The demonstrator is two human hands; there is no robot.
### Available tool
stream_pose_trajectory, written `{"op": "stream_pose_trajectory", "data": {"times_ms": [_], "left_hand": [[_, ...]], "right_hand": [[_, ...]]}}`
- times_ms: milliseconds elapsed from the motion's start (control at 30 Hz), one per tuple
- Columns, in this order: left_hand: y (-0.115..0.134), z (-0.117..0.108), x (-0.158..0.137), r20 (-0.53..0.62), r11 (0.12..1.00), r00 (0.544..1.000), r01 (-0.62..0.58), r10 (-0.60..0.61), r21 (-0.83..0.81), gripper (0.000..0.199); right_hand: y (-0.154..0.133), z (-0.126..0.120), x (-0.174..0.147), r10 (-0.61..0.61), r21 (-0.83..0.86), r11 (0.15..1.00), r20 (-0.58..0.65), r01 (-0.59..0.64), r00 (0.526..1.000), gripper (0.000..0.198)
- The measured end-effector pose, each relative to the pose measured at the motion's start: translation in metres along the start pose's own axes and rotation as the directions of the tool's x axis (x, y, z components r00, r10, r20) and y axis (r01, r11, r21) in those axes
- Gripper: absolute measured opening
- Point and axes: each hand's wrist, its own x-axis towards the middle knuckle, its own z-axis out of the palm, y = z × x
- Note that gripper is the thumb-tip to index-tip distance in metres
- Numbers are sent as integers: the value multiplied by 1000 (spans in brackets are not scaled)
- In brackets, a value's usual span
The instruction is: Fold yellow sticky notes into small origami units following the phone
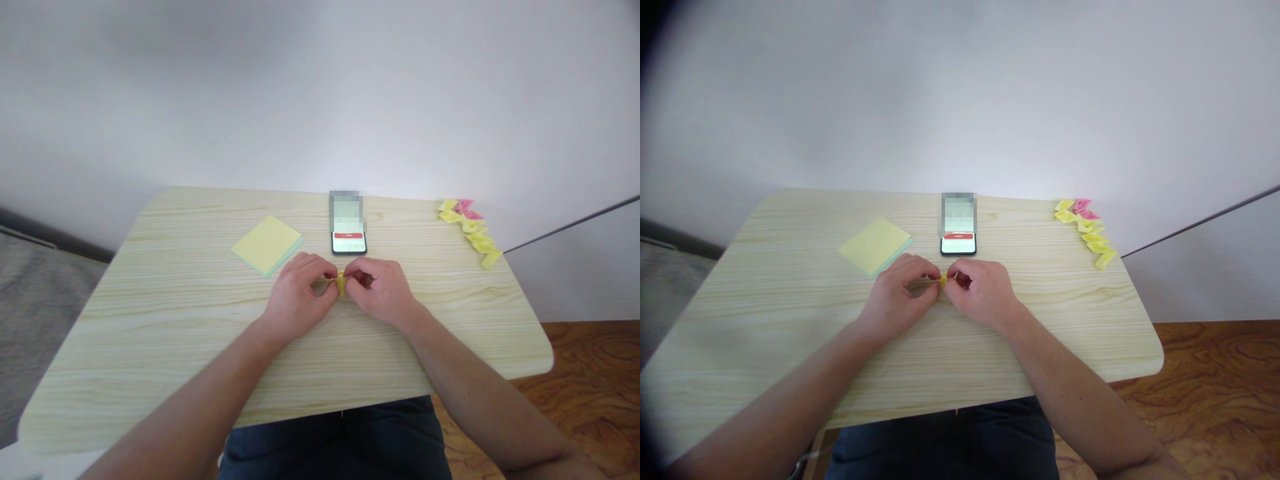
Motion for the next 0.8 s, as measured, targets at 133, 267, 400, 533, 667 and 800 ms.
{"op": "stream_pose_trajectory", "data": {"times_ms": [133,267,400,533,667,800], "left_hand": [[-1,-1,0,10,1000,1000,19,-19,-10,11],[-3,-3,0,28,1000,999,25,-25,-2,12],[-4,-5,0,51,999,998,26,-29,45,13],[-3,-8,0,75,996,997,25,-31,83,15],[0,-10,0,117,986,993,-7,-13,166,18],[1,-10,-1,157,978,988,-43,10,206,17]], "right_hand": [[3,0,1,30,18,999,-1,-30,1000,10],[4,-1,2,33,-10,999,11,-33,999,13],[5,-4,3,31,-57,998,23,-30,999,14],[6,-5,4,19,-95,995,43,-15,999,13],[5,-6,5,-13,-112,993,67,21,998,12],[5,-3,5,-17,-112,993,57,24,998,8]]}}
